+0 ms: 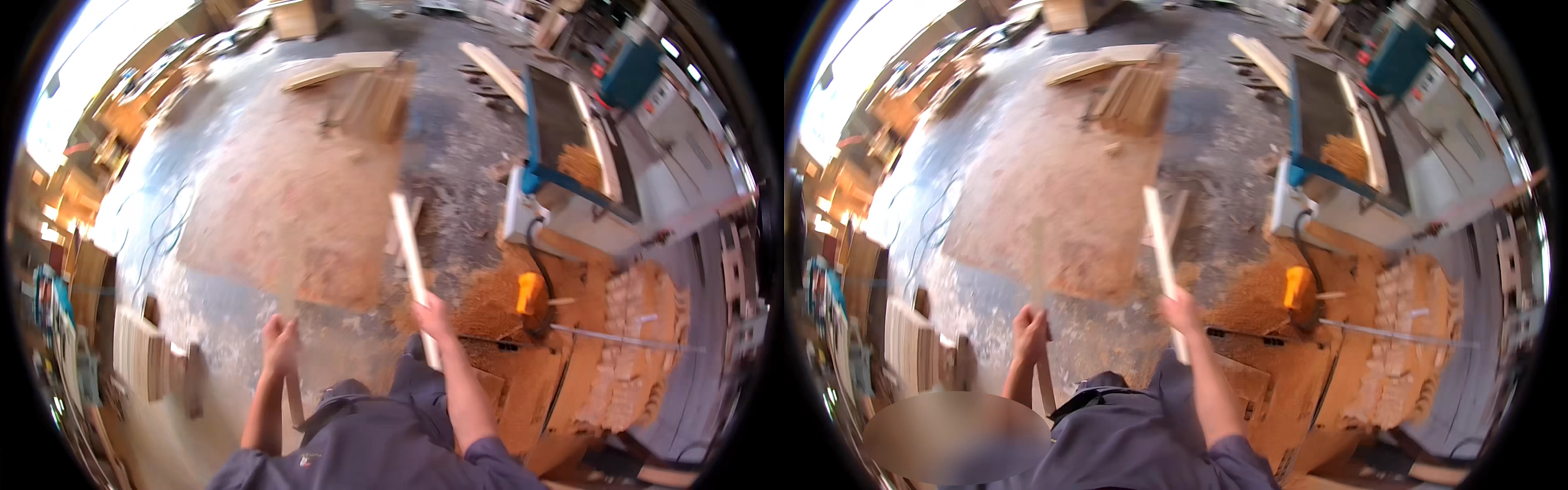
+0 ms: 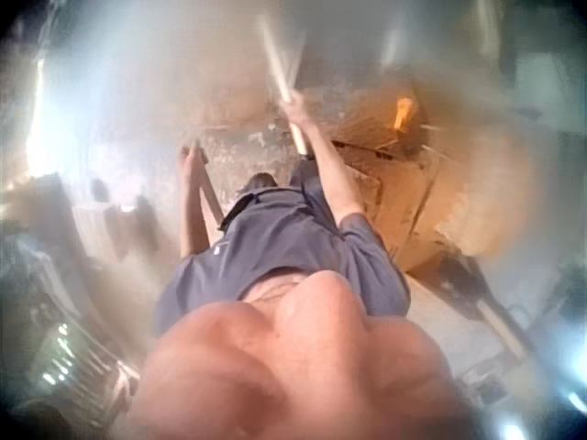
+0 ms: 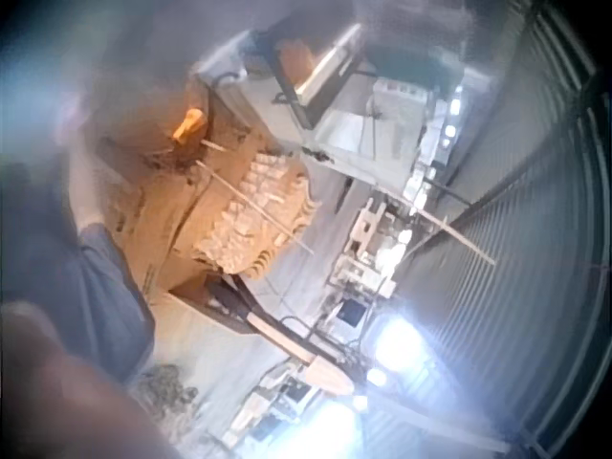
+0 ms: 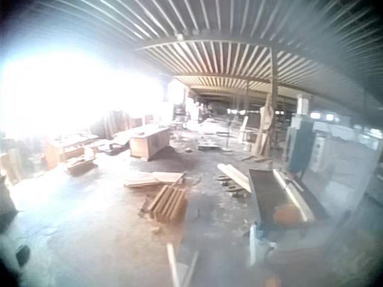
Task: The person uses a stationary spindle moulder to shape the edges of multiple small wooden planks. They repeatedly pick up planks from a stack, feed them through the machine, and place the finished pieces back onto the stack.
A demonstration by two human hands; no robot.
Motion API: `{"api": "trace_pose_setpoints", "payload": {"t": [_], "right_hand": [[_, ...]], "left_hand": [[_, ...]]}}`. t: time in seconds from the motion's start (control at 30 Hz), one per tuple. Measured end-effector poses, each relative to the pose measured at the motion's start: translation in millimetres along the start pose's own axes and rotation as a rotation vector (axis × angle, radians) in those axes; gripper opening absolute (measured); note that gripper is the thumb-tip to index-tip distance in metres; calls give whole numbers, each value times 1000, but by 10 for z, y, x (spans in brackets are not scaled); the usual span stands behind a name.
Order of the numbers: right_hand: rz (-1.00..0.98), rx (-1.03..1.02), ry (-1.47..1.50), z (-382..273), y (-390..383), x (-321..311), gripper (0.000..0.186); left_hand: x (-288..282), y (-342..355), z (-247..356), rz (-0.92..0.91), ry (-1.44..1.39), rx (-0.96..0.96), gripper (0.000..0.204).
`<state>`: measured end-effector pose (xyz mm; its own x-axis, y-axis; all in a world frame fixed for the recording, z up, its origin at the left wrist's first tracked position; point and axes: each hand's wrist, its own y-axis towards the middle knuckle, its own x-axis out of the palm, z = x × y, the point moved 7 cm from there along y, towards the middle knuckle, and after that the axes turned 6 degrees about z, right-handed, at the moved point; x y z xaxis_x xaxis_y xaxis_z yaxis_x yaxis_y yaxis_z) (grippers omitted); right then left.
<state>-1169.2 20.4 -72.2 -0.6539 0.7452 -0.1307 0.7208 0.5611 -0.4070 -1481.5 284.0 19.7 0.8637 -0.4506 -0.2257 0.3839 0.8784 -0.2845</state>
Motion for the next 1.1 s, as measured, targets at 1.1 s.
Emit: {"api": "trace_pose_setpoints", "payload": {"t": [1.1], "right_hand": [[-44,-319,-514,-3602,4534,-2870,27]], "left_hand": [[6159,4728,4203,-530,-1131,46,21]]}}
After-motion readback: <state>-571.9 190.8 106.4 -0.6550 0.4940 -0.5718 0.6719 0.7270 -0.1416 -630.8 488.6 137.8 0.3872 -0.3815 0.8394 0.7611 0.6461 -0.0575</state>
